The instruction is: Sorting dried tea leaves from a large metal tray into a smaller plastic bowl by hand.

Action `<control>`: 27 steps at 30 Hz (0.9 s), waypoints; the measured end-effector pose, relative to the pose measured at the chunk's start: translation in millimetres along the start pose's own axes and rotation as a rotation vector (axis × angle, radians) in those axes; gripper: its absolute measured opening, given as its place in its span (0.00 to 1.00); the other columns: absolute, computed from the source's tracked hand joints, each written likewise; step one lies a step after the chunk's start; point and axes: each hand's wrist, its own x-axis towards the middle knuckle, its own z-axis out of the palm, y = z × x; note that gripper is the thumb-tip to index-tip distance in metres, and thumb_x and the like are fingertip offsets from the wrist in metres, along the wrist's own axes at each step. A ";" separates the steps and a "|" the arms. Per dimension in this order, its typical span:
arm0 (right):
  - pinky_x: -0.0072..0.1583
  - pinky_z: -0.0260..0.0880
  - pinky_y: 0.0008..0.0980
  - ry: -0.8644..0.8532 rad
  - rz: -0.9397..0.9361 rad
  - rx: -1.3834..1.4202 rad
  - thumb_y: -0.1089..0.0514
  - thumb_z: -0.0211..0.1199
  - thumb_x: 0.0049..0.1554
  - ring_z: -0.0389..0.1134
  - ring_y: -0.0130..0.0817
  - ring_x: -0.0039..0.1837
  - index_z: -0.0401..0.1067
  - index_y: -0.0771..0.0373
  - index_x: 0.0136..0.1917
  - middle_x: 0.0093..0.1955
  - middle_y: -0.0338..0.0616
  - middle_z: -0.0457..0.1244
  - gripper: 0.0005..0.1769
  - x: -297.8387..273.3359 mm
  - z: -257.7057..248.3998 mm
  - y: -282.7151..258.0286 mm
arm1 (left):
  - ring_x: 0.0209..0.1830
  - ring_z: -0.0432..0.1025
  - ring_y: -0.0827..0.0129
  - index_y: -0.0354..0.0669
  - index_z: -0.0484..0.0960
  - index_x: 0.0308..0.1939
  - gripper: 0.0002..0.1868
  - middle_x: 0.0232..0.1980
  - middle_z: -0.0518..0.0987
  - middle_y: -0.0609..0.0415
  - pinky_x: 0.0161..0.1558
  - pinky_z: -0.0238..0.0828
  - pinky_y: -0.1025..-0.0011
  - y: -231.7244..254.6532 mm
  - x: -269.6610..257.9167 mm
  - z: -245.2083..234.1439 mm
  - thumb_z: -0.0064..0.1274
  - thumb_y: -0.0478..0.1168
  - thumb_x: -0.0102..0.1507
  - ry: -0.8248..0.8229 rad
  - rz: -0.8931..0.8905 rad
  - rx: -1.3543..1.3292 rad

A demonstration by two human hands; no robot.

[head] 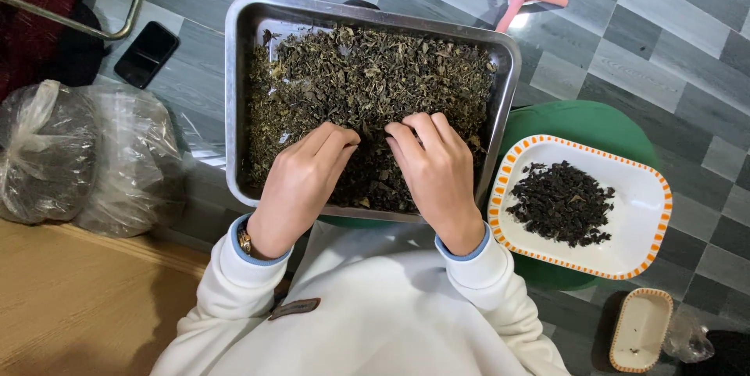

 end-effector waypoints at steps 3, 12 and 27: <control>0.43 0.69 0.26 0.026 0.013 0.013 0.61 0.70 0.59 0.64 0.33 0.46 0.77 0.58 0.49 0.44 0.39 0.62 0.04 -2.5 -2.9 -1.3 | 0.38 0.78 0.59 0.39 0.79 0.44 0.04 0.37 0.77 0.52 0.39 0.79 0.65 2.3 0.4 -0.7 0.55 0.28 0.67 0.003 -0.004 -0.014; 0.44 0.75 0.32 0.051 0.264 0.527 0.64 0.68 0.58 0.70 0.36 0.41 0.77 0.61 0.50 0.40 0.43 0.68 0.05 -39.5 -24.7 -2.6 | 0.42 0.79 0.63 0.37 0.82 0.46 0.08 0.43 0.79 0.49 0.43 0.81 0.70 27.2 4.6 4.4 0.52 0.25 0.65 -0.030 0.097 -0.233; 0.58 0.69 0.31 0.104 0.899 1.902 0.56 0.42 0.69 0.66 0.29 0.54 0.69 0.69 0.61 0.52 0.42 0.64 0.19 -83.0 16.5 -11.2 | 0.37 0.73 0.60 0.40 0.79 0.46 0.06 0.41 0.74 0.51 0.36 0.72 0.69 56.8 13.3 16.3 0.46 0.31 0.71 0.136 0.300 -0.076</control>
